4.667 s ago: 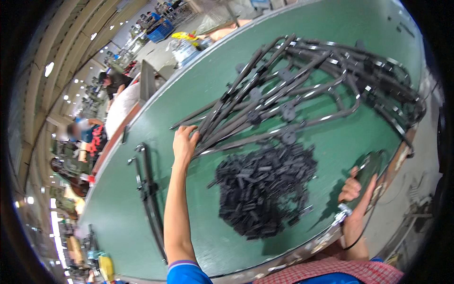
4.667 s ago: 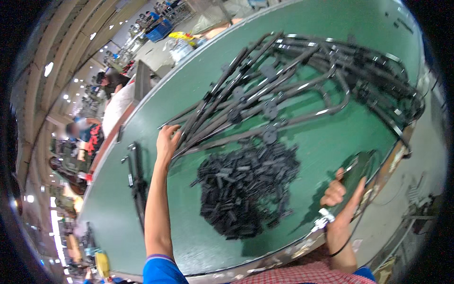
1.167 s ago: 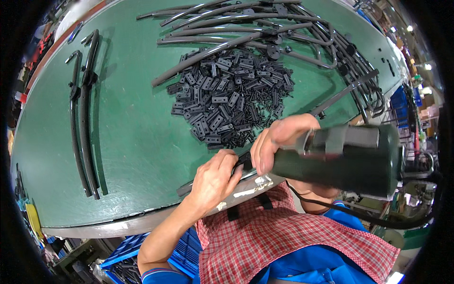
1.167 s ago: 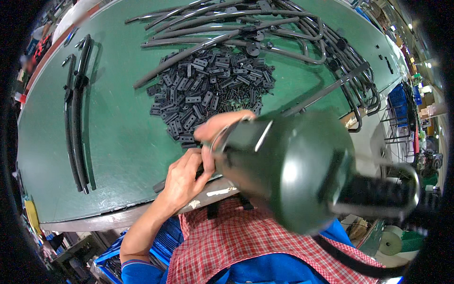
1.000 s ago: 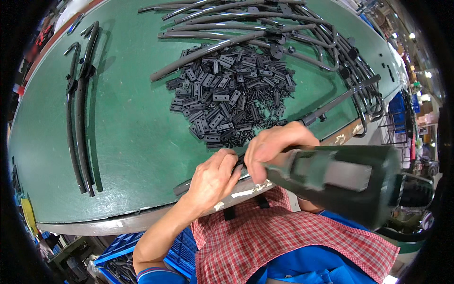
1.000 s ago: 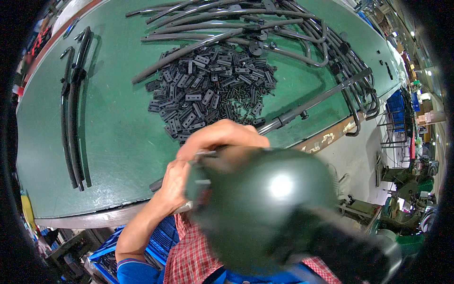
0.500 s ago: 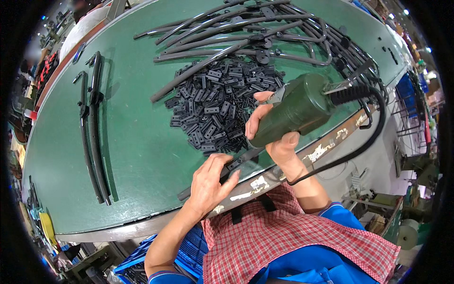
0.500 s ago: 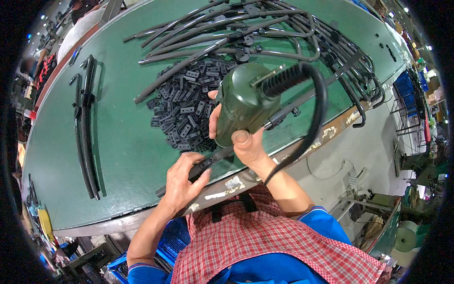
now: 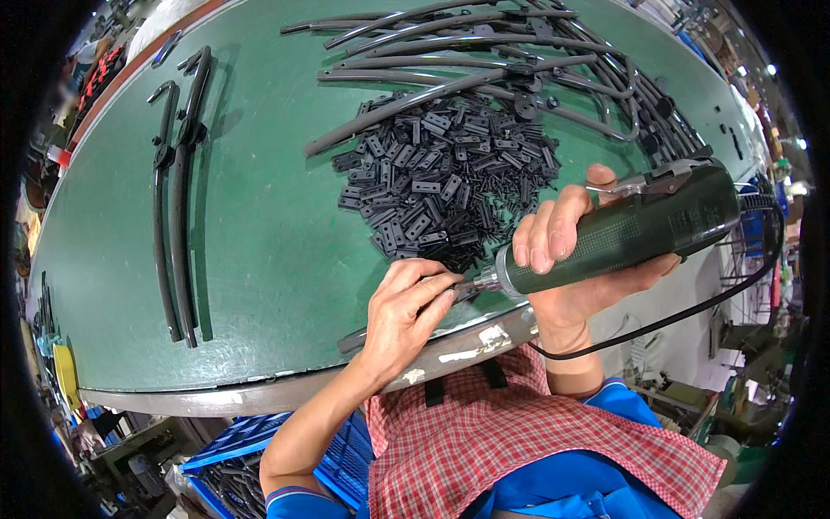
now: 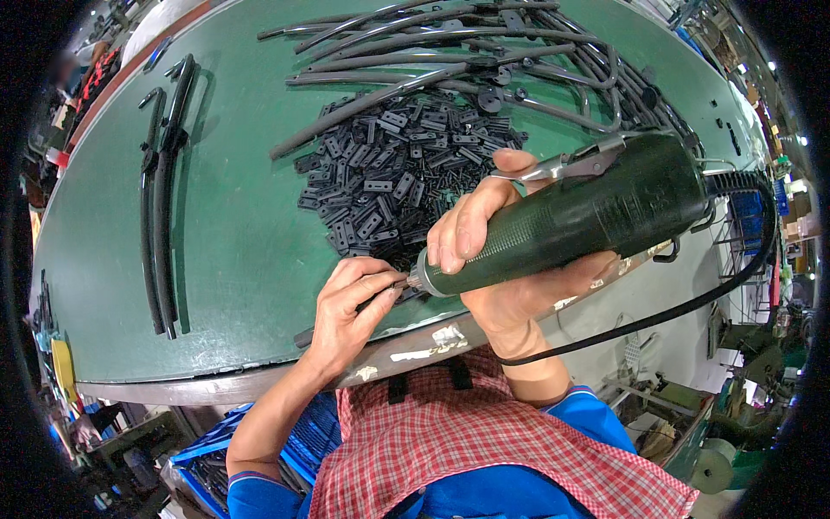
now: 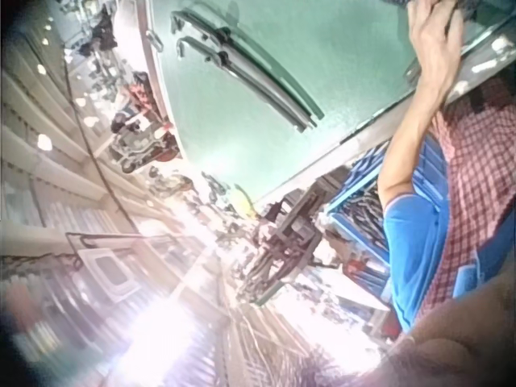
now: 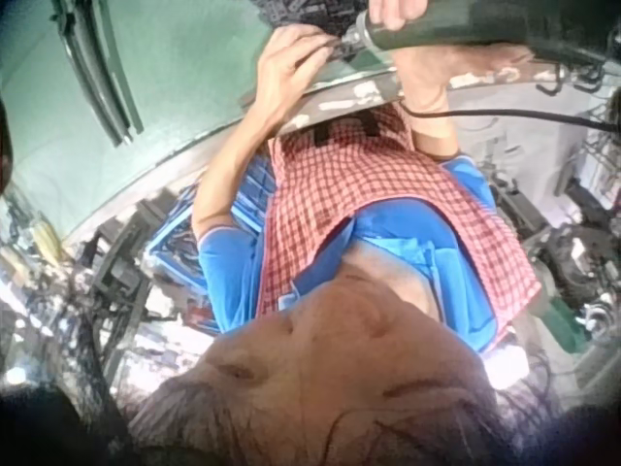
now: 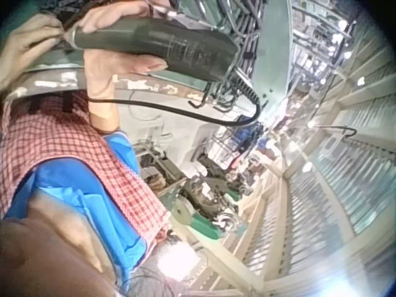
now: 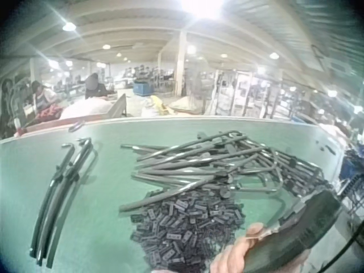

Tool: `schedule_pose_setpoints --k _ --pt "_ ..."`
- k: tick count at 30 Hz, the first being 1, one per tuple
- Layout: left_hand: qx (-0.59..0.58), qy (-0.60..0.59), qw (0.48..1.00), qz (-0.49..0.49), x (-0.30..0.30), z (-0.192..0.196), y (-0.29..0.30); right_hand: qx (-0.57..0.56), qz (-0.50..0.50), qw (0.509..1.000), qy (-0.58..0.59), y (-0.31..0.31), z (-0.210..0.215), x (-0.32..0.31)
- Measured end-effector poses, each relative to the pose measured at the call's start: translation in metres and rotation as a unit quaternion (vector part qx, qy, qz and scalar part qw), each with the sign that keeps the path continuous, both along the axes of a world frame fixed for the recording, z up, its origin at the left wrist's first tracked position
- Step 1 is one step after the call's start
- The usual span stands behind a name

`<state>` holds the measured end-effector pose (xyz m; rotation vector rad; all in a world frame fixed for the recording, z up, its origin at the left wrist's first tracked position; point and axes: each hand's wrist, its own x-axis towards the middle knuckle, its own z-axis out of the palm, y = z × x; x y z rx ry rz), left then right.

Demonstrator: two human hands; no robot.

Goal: The person uses a green power drill to attach small black plastic clips to curved metal wiper blade frames on a green workbench. The person repeatedly picks up a frame, aligns a clip, drives a screw with the drill, and places the assembled unit aside.

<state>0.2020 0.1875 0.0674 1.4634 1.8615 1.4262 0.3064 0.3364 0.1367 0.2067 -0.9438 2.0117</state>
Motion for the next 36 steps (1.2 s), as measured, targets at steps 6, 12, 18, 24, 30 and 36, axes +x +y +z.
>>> schedule_pose_setpoints --k 6,12,18,24,30,36 --pt "0.008 -0.007 1.000 0.006 -0.001 -0.002 -0.002 0.022 -0.015 1.000 -0.017 -0.005 0.003 -0.003" --pt "0.047 0.050 0.998 -0.012 -0.001 -0.003 -0.001 0.006 0.011 1.000 -0.003 -0.006 0.000 -0.005" --pt "0.059 0.133 0.989 -0.032 0.001 0.003 0.000 0.026 0.033 0.999 -0.011 -0.002 0.004 0.005" --pt "-0.078 0.131 0.988 -0.026 0.004 0.006 -0.001 0.052 0.031 0.997 -0.038 -0.014 0.009 0.007" --pt "-0.099 0.124 0.987 -0.037 0.002 0.000 -0.004 0.132 0.048 0.980 -0.139 -0.023 0.019 0.003" --pt "-0.060 0.105 0.992 -0.027 0.003 -0.011 -0.011 0.234 0.183 0.932 -0.209 -0.016 0.019 -0.007"
